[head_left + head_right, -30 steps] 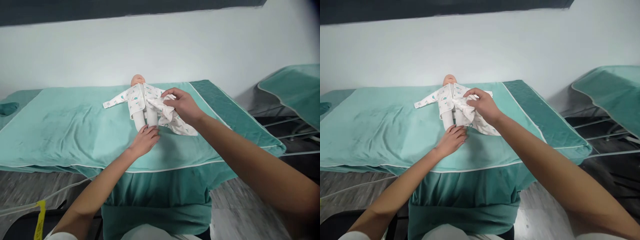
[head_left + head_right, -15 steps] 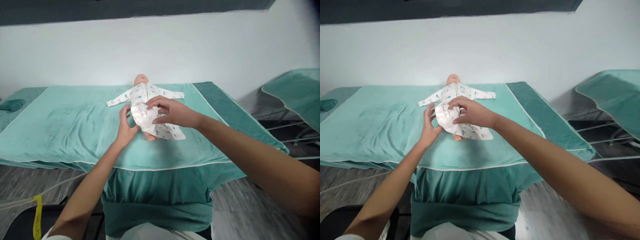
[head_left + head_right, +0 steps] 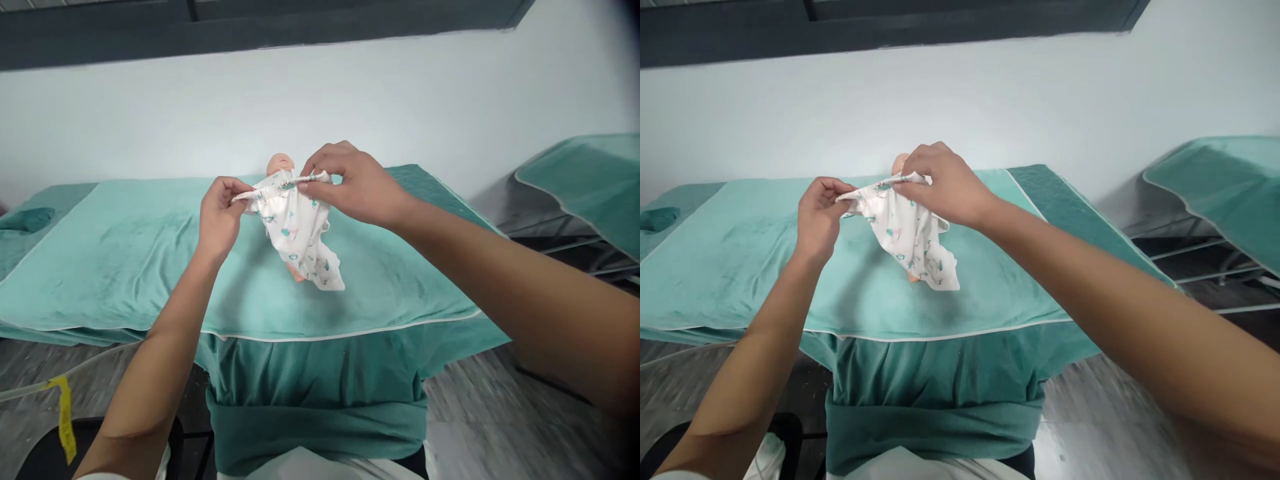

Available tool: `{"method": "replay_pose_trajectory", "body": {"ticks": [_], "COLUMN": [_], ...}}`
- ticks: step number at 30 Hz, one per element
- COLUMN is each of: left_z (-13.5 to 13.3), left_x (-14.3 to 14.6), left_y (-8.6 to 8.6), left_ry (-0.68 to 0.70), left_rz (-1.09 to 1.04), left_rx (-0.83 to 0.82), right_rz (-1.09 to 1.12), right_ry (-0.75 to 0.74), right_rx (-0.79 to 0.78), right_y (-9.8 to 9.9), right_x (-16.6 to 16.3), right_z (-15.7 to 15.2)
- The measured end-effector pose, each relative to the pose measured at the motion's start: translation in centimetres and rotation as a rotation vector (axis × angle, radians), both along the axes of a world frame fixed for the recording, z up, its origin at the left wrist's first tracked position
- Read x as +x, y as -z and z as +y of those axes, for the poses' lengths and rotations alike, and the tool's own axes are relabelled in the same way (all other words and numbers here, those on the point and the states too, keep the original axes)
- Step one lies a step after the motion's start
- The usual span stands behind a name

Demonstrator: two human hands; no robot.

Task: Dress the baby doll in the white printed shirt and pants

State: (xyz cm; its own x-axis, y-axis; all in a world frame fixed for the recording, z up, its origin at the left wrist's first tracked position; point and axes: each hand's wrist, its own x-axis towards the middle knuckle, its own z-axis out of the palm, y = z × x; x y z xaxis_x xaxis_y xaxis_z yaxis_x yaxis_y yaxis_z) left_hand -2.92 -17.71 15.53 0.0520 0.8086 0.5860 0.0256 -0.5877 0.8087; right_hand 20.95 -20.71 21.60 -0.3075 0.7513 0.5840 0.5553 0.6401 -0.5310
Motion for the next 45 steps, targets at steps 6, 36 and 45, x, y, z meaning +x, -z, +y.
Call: {"method": "replay_pose_trajectory", "body": {"ticks": [6, 36, 45], "left_z": [-2.6, -1.5, -2.3], "left_x": [2.5, 2.2, 2.2], "left_y": [-1.9, -3.3, -3.9], "left_ry": [0.08, 0.293, 0.338], "left_rz": [0.131, -0.007, 0.322], "left_rx": [0.049, -0.172, -0.326], "right_rz": [0.153, 0.32, 0.323], "right_ry": [0.0, -0.34, -0.289], "right_rx": [-0.152, -0.447, -0.448], "right_y": [-0.5, -0.4, 0.8], "right_x": [-2.2, 0.2, 0.8], "right_z": [-0.3, 0.9, 1.3]}}
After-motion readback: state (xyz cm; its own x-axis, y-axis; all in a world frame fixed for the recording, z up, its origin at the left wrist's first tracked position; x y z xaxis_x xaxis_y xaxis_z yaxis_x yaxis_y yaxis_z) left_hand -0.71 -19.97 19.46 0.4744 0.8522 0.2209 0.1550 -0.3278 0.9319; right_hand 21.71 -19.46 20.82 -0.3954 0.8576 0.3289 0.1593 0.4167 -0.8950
